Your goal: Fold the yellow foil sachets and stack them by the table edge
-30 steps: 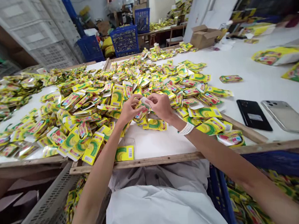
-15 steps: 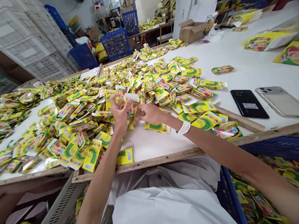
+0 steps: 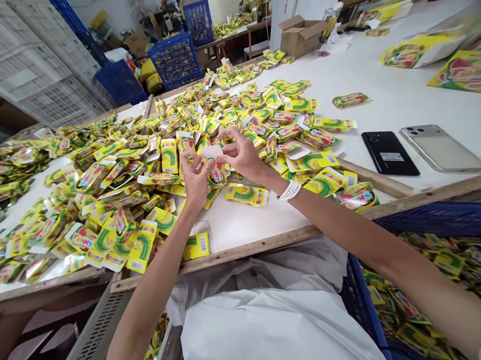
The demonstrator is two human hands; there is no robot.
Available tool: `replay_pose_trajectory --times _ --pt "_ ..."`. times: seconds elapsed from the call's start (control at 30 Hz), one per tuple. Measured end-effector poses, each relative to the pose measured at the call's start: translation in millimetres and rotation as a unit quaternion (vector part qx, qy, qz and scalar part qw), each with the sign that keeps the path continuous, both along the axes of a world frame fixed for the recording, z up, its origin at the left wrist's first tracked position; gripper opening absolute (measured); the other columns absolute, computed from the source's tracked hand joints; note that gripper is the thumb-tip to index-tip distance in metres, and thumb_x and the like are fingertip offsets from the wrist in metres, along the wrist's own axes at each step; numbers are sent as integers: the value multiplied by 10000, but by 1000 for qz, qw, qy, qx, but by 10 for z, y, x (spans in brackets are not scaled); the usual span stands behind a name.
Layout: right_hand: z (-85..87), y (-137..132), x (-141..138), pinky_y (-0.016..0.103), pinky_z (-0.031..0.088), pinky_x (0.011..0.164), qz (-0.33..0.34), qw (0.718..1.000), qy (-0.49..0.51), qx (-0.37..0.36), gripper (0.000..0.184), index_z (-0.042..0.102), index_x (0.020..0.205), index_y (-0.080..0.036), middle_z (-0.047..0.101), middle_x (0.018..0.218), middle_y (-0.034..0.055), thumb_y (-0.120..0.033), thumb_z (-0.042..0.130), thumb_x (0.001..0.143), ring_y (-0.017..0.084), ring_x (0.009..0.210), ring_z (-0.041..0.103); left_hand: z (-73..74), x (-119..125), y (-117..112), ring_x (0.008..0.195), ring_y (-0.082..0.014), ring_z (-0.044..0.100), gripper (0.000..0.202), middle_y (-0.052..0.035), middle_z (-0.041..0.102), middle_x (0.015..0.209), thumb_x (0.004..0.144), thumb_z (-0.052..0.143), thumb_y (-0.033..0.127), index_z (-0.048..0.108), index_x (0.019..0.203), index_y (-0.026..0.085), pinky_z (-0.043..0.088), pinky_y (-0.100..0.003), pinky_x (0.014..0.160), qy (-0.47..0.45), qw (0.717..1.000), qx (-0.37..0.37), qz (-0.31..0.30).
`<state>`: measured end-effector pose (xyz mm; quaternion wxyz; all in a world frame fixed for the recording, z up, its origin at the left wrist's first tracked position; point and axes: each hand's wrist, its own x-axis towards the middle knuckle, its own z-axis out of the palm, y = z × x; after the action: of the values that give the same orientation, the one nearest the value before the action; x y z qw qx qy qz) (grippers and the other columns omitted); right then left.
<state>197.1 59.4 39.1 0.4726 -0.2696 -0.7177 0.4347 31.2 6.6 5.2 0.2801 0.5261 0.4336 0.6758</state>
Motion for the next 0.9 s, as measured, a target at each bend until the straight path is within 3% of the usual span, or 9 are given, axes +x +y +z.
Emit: replay_pose_trajectory --times 0.1,0.2,0.3,0.43,0.6,0.73,0.83,0.9 --pt "-82 30 -12 262 551 684 -54 996 -63 25 278 666 1128 -198 661 666 -45 -303 788 902 172 684 683 -54 4 14 866 -137 686 638 20 641 919 826 868 701 486 1081 259 573 -256 792 63 997 -31 -9" --pt "-128 84 -2 264 533 674 -78 996 -49 18 261 624 995 -188 671 659 -40 -256 822 839 187 708 711 -36 -29 22 828 -138 674 615 38 617 854 860 849 671 499 1158 262 560 -263 805 107 994 -21 -20" --pt "-125 117 23 280 569 693 -46 999 -12 -6 346 572 955 -211 751 764 2 -294 864 788 227 809 776 -8 -105 -3 761 -118 648 600 50 596 821 877 823 681 530 1190 261 544 -253 791 140 990 -23 -17" --pt "-151 157 51 315 621 761 38 999 -8 -38 434 590 895 -212 778 808 33 -399 926 694 250 858 799 -18 -259 -79 847 -129 711 612 -7 711 963 808 895 646 539 1091 236 554 -237 778 140 987 -71 -25" --pt "-228 163 2 299 634 748 110 993 9 -51 567 658 1092 -193 777 810 3 -357 939 628 225 808 785 -51 -334 -130 781 -112 722 676 10 752 945 710 1003 548 491 1020 234 554 -199 692 28 998 -53 -19" --pt "-190 125 -25 296 644 719 89 995 24 -50 573 712 1194 -182 790 817 21 -310 895 666 227 784 791 -38 -231 -133 734 -94 716 587 3 773 1002 811 954 509 512 1077 229 525 -178 622 -39 999 -24 -24" --pt "-110 134 24 336 675 780 46 997 48 -41 590 771 1240 -159 828 919 76 -316 888 684 261 876 817 -24 -147 -137 821 -138 764 631 -35 783 1164 849 926 528 549 1275 255 579 -199 627 -49 996 -50 -48" --pt "-61 159 72 356 684 817 10 997 67 -34 606 796 1264 -144 840 978 102 -326 889 693 274 928 820 -31 -117 -137 921 -196 801 868 -57 777 1225 802 964 535 486 1490 309 634 -232 669 -23 993 -69 -95"
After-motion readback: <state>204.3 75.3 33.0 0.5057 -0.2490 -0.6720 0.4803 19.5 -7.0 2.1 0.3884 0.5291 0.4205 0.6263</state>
